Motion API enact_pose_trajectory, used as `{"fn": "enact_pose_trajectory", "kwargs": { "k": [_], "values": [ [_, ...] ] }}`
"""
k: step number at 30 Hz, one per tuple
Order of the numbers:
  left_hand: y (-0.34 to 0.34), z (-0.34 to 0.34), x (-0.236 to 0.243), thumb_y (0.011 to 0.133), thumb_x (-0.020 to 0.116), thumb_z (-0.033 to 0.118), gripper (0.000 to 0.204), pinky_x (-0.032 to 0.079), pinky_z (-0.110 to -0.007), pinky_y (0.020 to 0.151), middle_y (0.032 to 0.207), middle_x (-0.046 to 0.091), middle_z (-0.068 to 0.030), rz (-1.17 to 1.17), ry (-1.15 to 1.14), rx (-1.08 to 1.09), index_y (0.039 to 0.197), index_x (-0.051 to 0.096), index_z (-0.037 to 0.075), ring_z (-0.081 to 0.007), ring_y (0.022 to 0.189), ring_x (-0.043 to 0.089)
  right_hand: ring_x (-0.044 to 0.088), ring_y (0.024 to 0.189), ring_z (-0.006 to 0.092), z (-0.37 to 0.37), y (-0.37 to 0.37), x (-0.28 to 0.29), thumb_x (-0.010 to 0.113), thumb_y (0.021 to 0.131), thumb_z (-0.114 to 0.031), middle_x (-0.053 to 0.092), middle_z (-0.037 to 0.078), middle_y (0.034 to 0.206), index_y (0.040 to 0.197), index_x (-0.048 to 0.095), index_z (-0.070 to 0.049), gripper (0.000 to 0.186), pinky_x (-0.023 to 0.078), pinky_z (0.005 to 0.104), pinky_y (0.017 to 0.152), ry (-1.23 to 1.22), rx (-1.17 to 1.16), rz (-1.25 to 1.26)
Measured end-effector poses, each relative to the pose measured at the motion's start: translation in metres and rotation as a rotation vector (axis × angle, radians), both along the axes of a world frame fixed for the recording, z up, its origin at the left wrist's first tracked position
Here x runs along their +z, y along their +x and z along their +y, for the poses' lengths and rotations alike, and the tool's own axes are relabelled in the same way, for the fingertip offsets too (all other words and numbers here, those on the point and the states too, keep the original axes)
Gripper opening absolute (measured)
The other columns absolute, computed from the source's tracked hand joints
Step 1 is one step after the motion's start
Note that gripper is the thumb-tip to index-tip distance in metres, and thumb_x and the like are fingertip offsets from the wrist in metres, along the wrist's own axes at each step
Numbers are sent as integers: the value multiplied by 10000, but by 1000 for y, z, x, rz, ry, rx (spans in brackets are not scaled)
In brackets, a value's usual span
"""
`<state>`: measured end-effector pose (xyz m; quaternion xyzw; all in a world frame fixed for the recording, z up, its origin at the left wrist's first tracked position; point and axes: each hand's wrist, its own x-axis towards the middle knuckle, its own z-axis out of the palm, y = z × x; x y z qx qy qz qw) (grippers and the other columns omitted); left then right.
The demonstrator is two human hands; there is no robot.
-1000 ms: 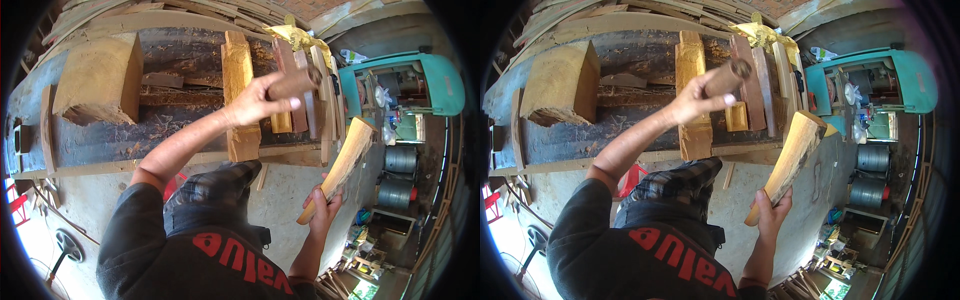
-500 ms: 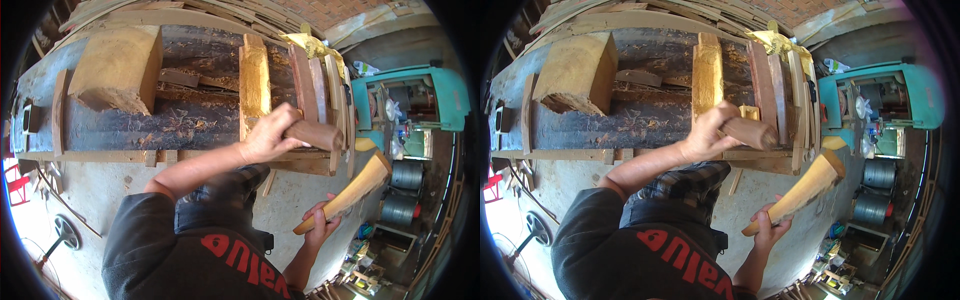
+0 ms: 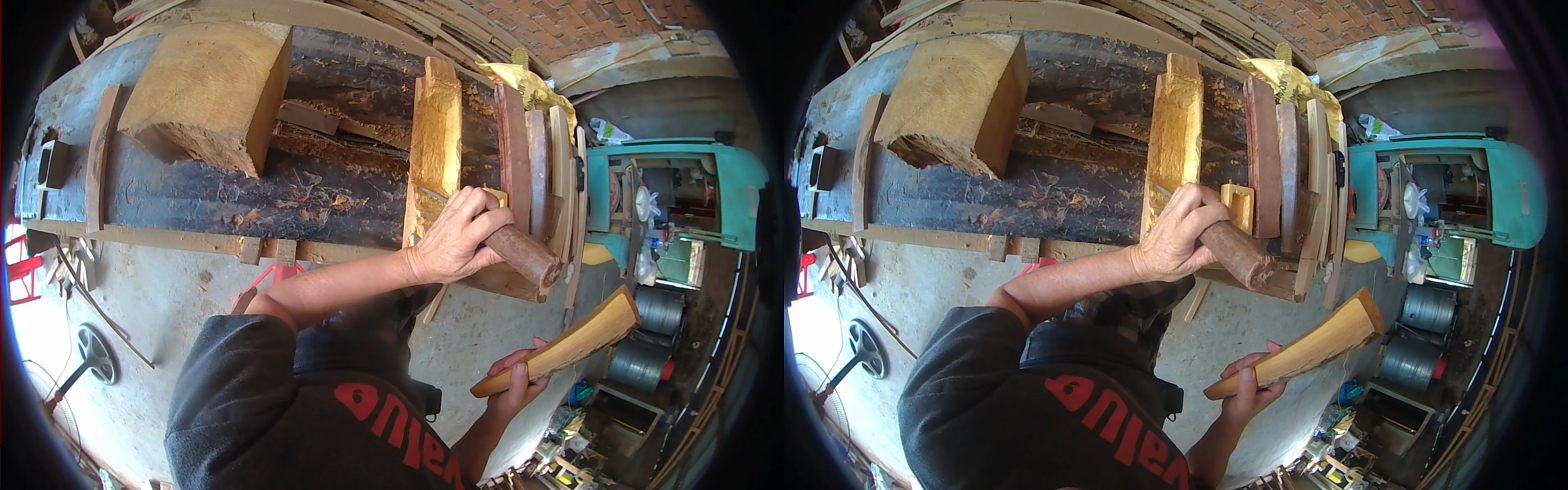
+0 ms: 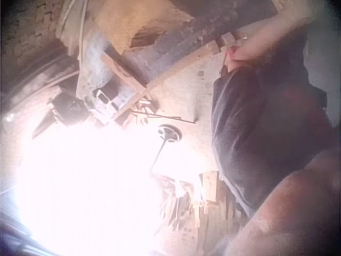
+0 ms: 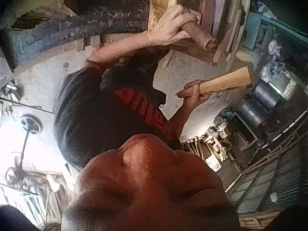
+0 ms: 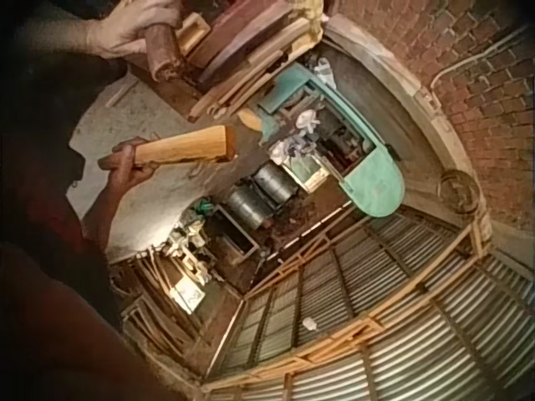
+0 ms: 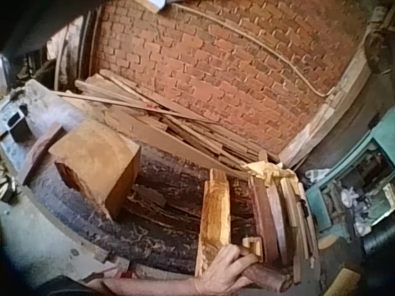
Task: The recorder is carving wood using a mallet and a chisel.
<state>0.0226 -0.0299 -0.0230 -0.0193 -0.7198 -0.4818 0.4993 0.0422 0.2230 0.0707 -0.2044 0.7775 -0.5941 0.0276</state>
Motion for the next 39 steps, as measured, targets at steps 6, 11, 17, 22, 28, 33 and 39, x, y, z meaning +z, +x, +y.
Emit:
{"fn": "enact_pose_trajectory", "kwargs": {
  "k": [6, 11, 17, 22, 28, 33, 39],
  "values": [
    [2, -7, 2, 831, 730, 291, 353, 447, -415, 718, 889, 526, -124, -50, -4, -53, 1030, 547, 65, -323, 832, 562, 528, 497, 166, -11, 2, 11, 665, 792, -240, 532, 70, 695, 1273, 429, 46, 608, 477, 283, 505, 95, -45, -10],
    [-8, 3, -2, 754, 790, 186, 303, 448, -417, 559, 691, 525, -99, -7, 10, -109, 853, 531, 63, -316, 652, 590, 551, 519, 154, -33, 11, 44, 724, 814, -258, 556, 75, 720, 1299, 355, 34, 675, 473, 267, 476, -270, 50, 431],
    [-8, -7, 5, 712, 724, 94, 237, 470, -443, 605, 716, 544, -109, -56, 130, -85, 842, 528, 68, -349, 698, 599, 561, 575, 124, -19, 14, 23, 746, 788, -76, 549, 45, 745, 1376, 307, 8, 738, 435, 248, 489, 325, 35, -128],
    [-9, -7, 5, 698, 730, 85, 236, 470, -443, 594, 720, 570, -111, 2, 187, -58, 833, 537, 69, -343, 692, 606, 545, 579, 160, -22, 6, 36, 669, 828, -336, 556, 91, 781, 1297, 370, 24, 663, 468, 259, 521, -150, 123, 454],
    [-7, -9, 0, 724, 791, 136, 269, 457, -407, 560, 695, 561, -88, 90, 163, -50, 822, 548, 70, -305, 636, 599, 552, 594, 159, -5, 1, -11, 671, 855, -302, 549, 89, 787, 1288, 367, 1, 610, 488, 258, 549, 325, 62, 162],
    [-9, 0, 0, 735, 819, 192, 252, 459, -381, 539, 674, 561, -61, 98, 97, -65, 801, 597, 93, -266, 611, 608, 565, 599, 142, -33, 5, 22, 678, 852, -238, 589, 67, 763, 1173, 381, -9, 493, 487, 282, 558, -321, 209, 523],
    [-9, -3, -4, 739, 817, 197, 251, 466, -378, 541, 661, 558, -57, 67, 99, -27, 788, 597, 88, -254, 610, 611, 539, 617, 146, -18, 9, 29, 621, 857, -383, 571, 85, 849, 1269, 358, 11, 627, 471, 278, 565, 309, 36, 327]
  ]
}}
